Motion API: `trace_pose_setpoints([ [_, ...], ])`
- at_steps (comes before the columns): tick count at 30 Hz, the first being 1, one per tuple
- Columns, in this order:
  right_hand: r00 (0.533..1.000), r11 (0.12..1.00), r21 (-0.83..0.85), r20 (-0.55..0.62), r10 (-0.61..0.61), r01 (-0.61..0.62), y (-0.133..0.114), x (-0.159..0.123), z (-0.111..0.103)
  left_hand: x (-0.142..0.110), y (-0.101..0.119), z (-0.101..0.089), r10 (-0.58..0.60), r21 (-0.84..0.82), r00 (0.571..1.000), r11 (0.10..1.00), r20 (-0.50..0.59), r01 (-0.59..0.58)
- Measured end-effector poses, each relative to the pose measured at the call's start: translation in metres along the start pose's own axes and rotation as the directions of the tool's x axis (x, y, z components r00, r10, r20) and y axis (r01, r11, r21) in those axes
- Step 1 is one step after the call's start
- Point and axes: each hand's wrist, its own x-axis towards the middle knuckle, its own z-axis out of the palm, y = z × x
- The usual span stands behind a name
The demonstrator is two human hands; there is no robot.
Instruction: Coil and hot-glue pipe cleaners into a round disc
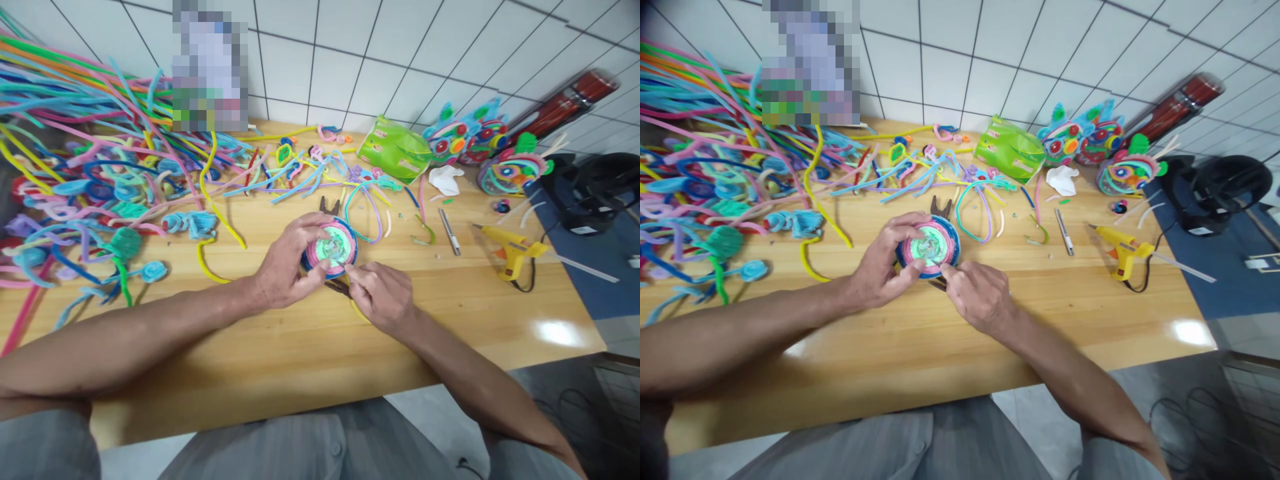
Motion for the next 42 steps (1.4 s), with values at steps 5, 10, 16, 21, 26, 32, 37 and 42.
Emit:
trace_pose_setpoints([
  [5,1.000,1.000,-0.013,-0.004,0.000,0.000,0.000,-0.001,0.002,-0.001,-0.001,0.000,-0.020,0.017,1.000,1.000,0.018,0.020],
  [10,1.000,1.000,0.012,-0.024,0.011,-0.010,-0.001,-0.001,0.003,0.001,0.000,0.000,-0.010,-0.001,1.000,1.000,0.002,0.010],
  [16,0.993,0.991,0.089,-0.047,0.108,-0.103,0.006,-0.001,-0.001,0.002,0.001,0.001,0.011,-0.019,1.000,1.000,-0.010,-0.012],
  [21,0.989,0.986,0.091,-0.037,0.142,-0.138,0.014,0.004,-0.005,0.001,0.000,0.000,0.012,-0.006,1.000,1.000,-0.001,-0.012],
  [26,0.990,0.984,0.118,-0.028,0.138,-0.134,0.018,0.005,-0.001,0.002,0.000,0.000,0.014,-0.009,1.000,1.000,0.006,-0.014],
  [32,0.987,0.971,0.189,-0.045,0.156,-0.145,0.020,0.006,0.002,0.002,0.000,0.000,0.004,-0.033,1.000,0.999,0.005,-0.004],
  [37,0.979,0.950,0.247,-0.017,0.203,-0.192,0.021,0.007,-0.002,0.002,0.000,0.000,0.010,-0.008,1.000,1.000,0.011,-0.010],
  [42,0.979,0.957,0.209,0.015,0.204,-0.202,0.024,0.010,-0.002,0.002,-0.001,0.000,0.034,-0.006,0.999,0.999,0.012,-0.033],
])
